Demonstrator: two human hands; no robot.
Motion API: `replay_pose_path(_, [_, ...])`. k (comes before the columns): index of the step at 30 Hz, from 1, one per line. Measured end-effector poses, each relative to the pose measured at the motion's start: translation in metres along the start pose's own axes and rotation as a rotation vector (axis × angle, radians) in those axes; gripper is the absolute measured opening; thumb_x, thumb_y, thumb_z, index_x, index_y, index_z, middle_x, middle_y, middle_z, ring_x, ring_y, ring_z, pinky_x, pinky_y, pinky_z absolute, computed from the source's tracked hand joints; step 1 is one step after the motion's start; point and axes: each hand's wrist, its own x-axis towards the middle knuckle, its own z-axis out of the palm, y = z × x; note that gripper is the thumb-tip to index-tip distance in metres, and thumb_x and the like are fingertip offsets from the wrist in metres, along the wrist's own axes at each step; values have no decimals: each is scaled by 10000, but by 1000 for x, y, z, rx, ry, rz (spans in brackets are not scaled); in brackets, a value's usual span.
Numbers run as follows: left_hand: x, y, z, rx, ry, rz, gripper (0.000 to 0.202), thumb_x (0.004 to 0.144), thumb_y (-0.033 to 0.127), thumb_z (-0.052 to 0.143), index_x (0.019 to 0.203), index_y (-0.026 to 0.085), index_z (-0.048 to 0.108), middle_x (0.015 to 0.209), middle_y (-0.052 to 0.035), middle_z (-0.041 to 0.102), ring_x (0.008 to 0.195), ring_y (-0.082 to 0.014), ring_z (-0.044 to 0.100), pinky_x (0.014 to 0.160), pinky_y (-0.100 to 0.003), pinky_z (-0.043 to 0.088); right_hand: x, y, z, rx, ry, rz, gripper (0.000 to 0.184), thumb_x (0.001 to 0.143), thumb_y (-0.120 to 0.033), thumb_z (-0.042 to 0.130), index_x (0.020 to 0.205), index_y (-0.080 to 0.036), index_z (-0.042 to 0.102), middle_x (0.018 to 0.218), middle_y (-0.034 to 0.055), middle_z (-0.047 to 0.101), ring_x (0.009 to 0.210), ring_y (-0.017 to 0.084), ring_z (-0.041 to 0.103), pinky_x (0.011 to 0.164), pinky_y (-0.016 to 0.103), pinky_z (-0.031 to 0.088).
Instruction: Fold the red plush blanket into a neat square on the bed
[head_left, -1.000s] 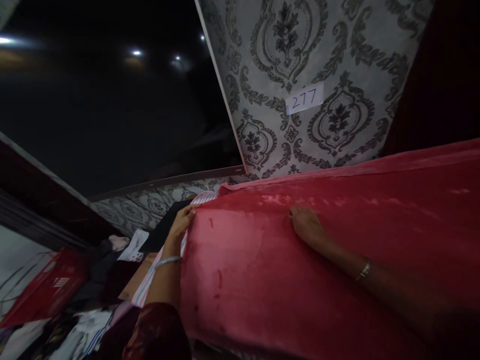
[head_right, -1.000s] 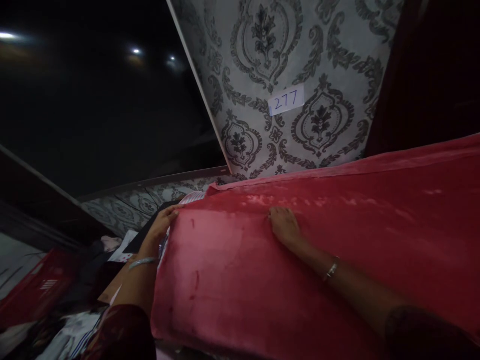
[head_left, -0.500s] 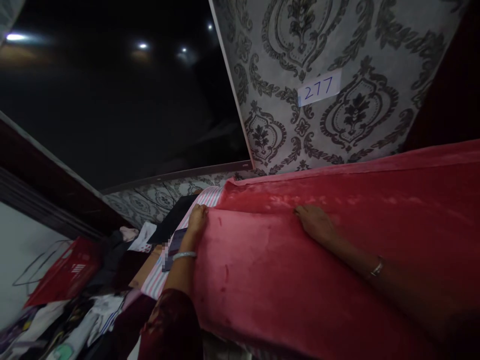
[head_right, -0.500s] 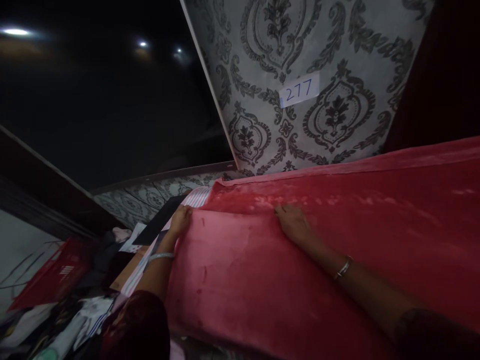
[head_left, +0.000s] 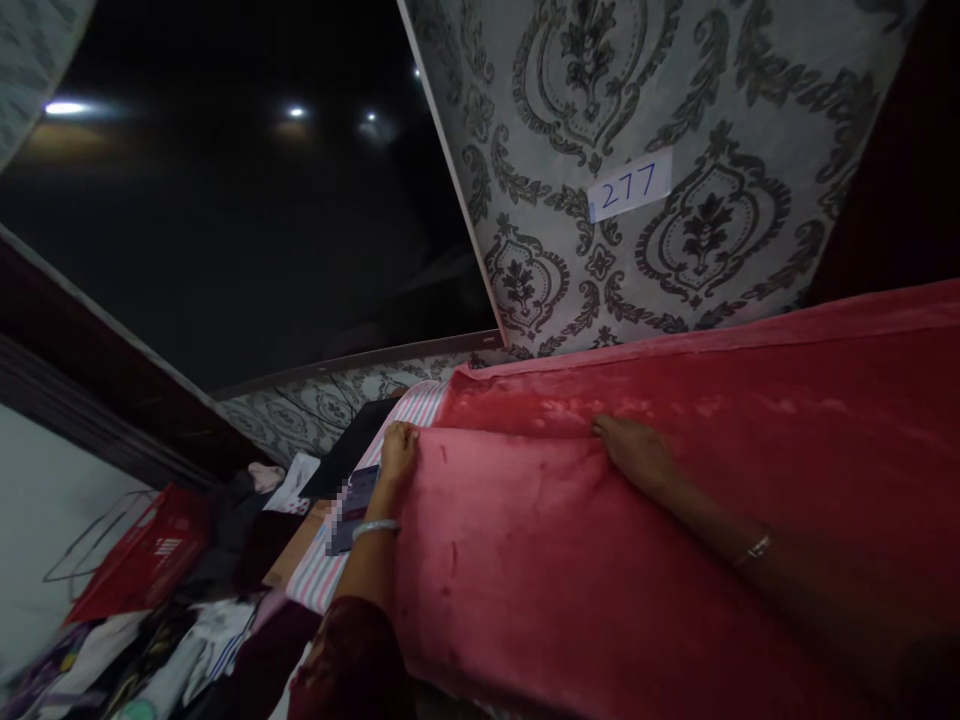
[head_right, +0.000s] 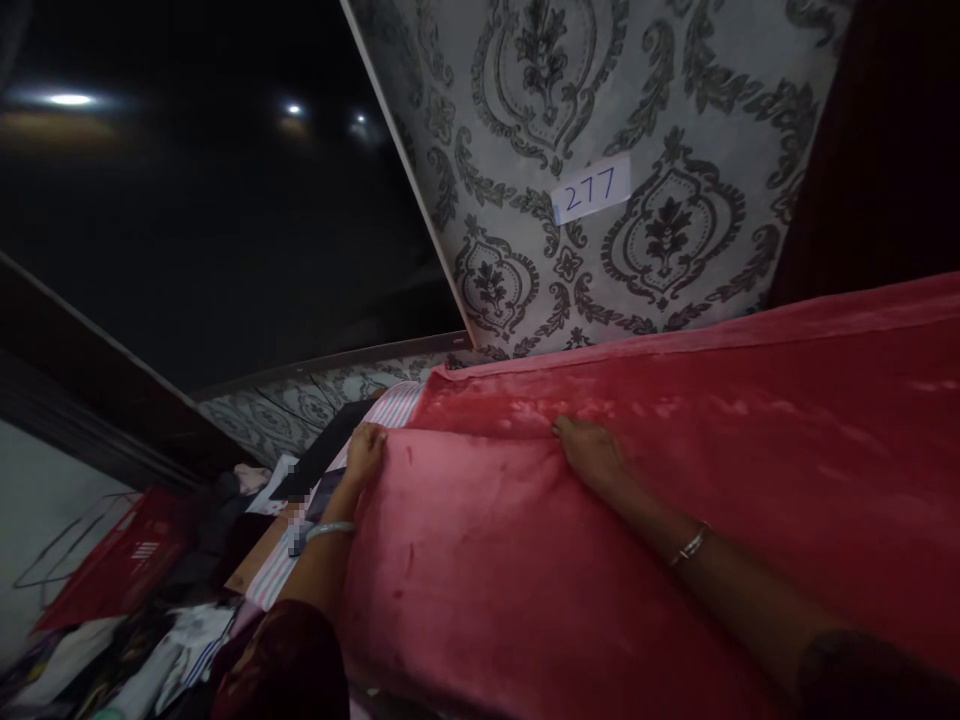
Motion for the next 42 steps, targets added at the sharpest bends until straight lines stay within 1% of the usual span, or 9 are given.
replay_pose_path(3, [1, 4, -5, 0, 1, 16, 88, 795, 205, 523, 717, 236, 550, 829, -85, 614, 882, -266, 567, 875, -406, 447, 5, 2, -8, -18, 8, 9, 271, 980, -270, 393, 959, -222, 658, 898, 73, 733, 788, 218, 665, 617, 282, 374])
replay_pose_path(8, [-2, 12, -16, -10, 27, 44, 95, 823, 222, 508, 750, 236, 566, 838, -83, 625, 875, -260, 570, 880, -406, 444, 14, 10, -34, -48, 153, -95, 284, 992, -324, 395, 936, -233, 659, 859, 64, 731, 775, 217, 664, 638, 287, 378])
replay_pose_path(13, [-13, 17, -27, -21, 49, 71, 118, 850, 253, 491, 754, 246, 559, 836, -80, 625, 866, -258, 571, 840, -391, 446, 5, 12, -46, -3, 236, -178, 302, 990, -310, 380, 915, -226, 661, 874, 78, 731, 814, 228, 665, 682, 298, 408])
replay_pose_path(21, [-40, 27, -39, -10, 87, 42, 122, 869, 272, 466, 764, 252, 525, 840, -95, 572, 877, -284, 529, 857, -428, 424, -27, 9, -47, 82, 72, -220, 283, 1000, -318, 398, 905, -227, 647, 870, 64, 727, 806, 214, 675, 687, 285, 423])
replay_pose_path(25, [-48, 32, -45, -31, 83, 2, 130, 865, 266, 465, 745, 252, 513, 824, -91, 545, 875, -290, 517, 873, -443, 417, -39, 6, -55, 133, -22, -386, 255, 977, -392, 477, 930, -213, 652, 887, 78, 718, 813, 219, 663, 712, 299, 436])
replay_pose_path(28, [-48, 37, -51, -75, 90, -17, 120, 849, 270, 486, 739, 246, 529, 825, -86, 544, 894, -287, 517, 909, -440, 407, -49, 4, -61, 115, -77, -467, 302, 986, -401, 453, 927, -193, 664, 897, 104, 705, 837, 237, 647, 728, 322, 438])
replay_pose_path(31, [-47, 43, -56, -150, 94, -35, 114, 819, 313, 523, 743, 232, 552, 828, -74, 558, 886, -265, 532, 901, -408, 418, -55, 6, -66, 111, -39, -401, 355, 1007, -389, 394, 880, -187, 657, 891, 110, 695, 848, 244, 641, 738, 330, 433])
replay_pose_path(37, [-48, 48, -59, -321, 79, -122, 291, 799, 472, 489, 802, 193, 572, 698, -3, 558, 664, -172, 536, 638, -283, 456, -51, 22, -63, 273, 65, -385, 305, 965, -419, 454, 804, -206, 600, 835, 82, 656, 777, 219, 613, 697, 321, 446])
replay_pose_path(42, [-39, 53, -53, -267, 162, -182, 228, 859, 379, 440, 762, 199, 538, 701, 8, 558, 698, -155, 552, 681, -257, 452, -48, 29, -49, 325, 81, -279, 221, 944, -358, 457, 785, -228, 539, 759, 55, 655, 710, 215, 615, 644, 308, 425])
